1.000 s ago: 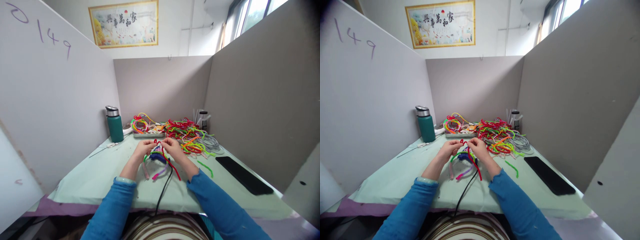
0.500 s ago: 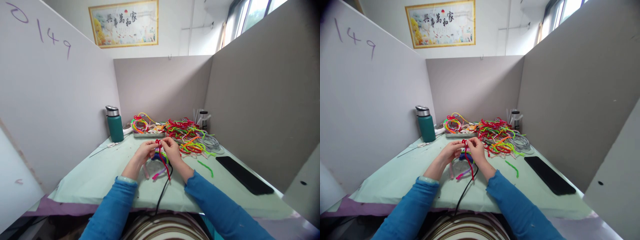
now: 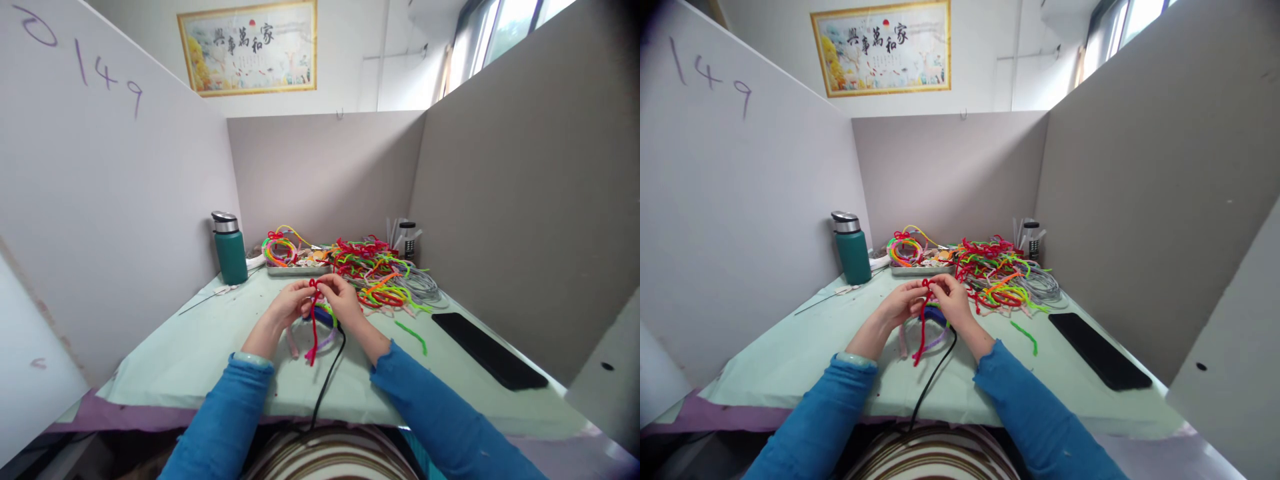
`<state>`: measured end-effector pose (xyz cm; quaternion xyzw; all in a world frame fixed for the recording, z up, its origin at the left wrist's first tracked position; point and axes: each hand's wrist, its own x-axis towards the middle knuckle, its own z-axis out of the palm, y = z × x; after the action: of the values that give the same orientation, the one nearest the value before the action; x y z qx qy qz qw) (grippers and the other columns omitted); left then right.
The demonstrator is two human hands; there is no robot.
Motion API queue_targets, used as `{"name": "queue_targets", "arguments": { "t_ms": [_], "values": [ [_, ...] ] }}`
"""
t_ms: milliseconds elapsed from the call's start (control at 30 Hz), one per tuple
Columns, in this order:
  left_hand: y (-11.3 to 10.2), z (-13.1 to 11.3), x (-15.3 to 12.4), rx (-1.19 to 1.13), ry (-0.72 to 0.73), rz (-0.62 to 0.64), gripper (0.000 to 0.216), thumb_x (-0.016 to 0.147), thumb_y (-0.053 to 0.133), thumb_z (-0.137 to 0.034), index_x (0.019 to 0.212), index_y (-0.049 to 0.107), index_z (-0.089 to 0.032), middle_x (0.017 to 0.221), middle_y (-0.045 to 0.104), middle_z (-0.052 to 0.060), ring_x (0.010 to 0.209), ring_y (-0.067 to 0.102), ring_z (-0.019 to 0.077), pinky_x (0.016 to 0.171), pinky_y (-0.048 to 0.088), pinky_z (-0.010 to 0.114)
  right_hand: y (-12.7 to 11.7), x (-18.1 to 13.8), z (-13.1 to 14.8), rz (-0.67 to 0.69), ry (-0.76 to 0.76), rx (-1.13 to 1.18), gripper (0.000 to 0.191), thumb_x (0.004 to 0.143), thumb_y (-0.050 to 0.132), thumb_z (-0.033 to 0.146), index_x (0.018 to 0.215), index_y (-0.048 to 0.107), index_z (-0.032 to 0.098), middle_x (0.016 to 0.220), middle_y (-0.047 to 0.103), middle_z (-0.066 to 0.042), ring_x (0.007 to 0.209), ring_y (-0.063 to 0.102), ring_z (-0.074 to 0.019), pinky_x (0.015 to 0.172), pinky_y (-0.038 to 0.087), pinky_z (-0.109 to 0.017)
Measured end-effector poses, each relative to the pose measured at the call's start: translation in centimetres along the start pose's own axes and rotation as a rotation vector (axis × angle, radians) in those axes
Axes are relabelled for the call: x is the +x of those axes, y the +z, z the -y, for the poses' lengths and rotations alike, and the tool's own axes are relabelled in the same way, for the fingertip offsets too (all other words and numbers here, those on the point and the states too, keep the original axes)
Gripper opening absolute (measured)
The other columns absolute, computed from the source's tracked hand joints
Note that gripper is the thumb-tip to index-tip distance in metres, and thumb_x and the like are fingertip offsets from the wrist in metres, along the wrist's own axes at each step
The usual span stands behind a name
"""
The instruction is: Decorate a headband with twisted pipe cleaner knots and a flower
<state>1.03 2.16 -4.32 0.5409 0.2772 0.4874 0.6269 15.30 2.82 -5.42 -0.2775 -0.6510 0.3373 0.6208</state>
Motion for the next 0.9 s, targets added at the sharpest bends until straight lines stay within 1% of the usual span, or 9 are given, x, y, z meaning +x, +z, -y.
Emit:
{"name": "queue_targets", "arguments": {
  "t_ms": [167,300,433,600,767,900],
  "values": [
    [-0.01,0.11,-0.05,0.033,-0.004,-0.026,0.025,0.066,0.072,-0.029,0.074,0.053,-0.015,0.051,0.051,-0.005,0.033,0.037,0.0036,0.035,0.026,0.018,-0.14,0.0,-0.21,0.0,0.007,-0.038,0.012,0.075,0.059,0.031,0.077,0.058,0.019,0.064,0.06,0.001,0.059,0.057,-0.0142,0.058,0.046,-0.026],
    [0.08,0.06,-0.11,0.059,-0.015,-0.013,0.026,0.066,0.071,-0.031,0.075,0.051,-0.015,0.056,0.057,-0.003,0.032,0.036,0.0028,0.033,0.025,0.018,-0.09,-0.16,-0.24,-0.012,0.017,-0.069,0.014,0.075,0.059,0.033,0.076,0.057,0.019,0.064,0.06,0.001,0.058,0.057,-0.0143,0.056,0.046,-0.026],
    [0.15,0.07,-0.06,0.091,0.003,-0.022,0.03,0.066,0.072,-0.034,0.073,0.049,-0.015,0.061,0.062,0.001,0.033,0.038,0.0033,0.034,0.028,0.018,-0.02,-0.23,-0.05,-0.004,-0.001,-0.088,0.014,0.075,0.058,0.033,0.078,0.058,0.019,0.065,0.06,0.001,0.059,0.056,-0.0136,0.057,0.045,-0.026],
    [0.09,0.13,-0.07,0.104,0.008,-0.036,0.031,0.065,0.073,-0.035,0.073,0.05,-0.015,0.059,0.061,0.0,0.034,0.04,0.004,0.035,0.032,0.018,-0.07,-0.05,0.03,-0.033,0.019,-0.096,0.017,0.073,0.059,0.036,0.073,0.057,0.019,0.063,0.058,0.002,0.058,0.053,-0.0132,0.056,0.042,-0.025],
    [-0.3,0.41,0.09,0.16,0.011,-0.056,0.03,0.065,0.073,-0.036,0.071,0.052,-0.014,0.054,0.057,-0.002,0.034,0.041,0.0043,0.035,0.031,0.018,-0.14,-0.2,0.27,-0.042,0.002,-0.131,0.018,0.074,0.058,0.037,0.071,0.056,0.019,0.062,0.057,0.001,0.057,0.052,-0.0133,0.054,0.041,-0.025],
    [-0.5,0.56,0.25,0.186,0.02,-0.067,0.03,0.065,0.073,-0.036,0.071,0.054,-0.014,0.055,0.056,-0.002,0.034,0.041,0.0041,0.036,0.03,0.018,-0.07,-0.24,0.18,-0.035,0.006,-0.105,0.018,0.075,0.058,0.036,0.071,0.055,0.019,0.061,0.057,0.002,0.055,0.052,-0.013,0.053,0.041,-0.025]
  ]
}}
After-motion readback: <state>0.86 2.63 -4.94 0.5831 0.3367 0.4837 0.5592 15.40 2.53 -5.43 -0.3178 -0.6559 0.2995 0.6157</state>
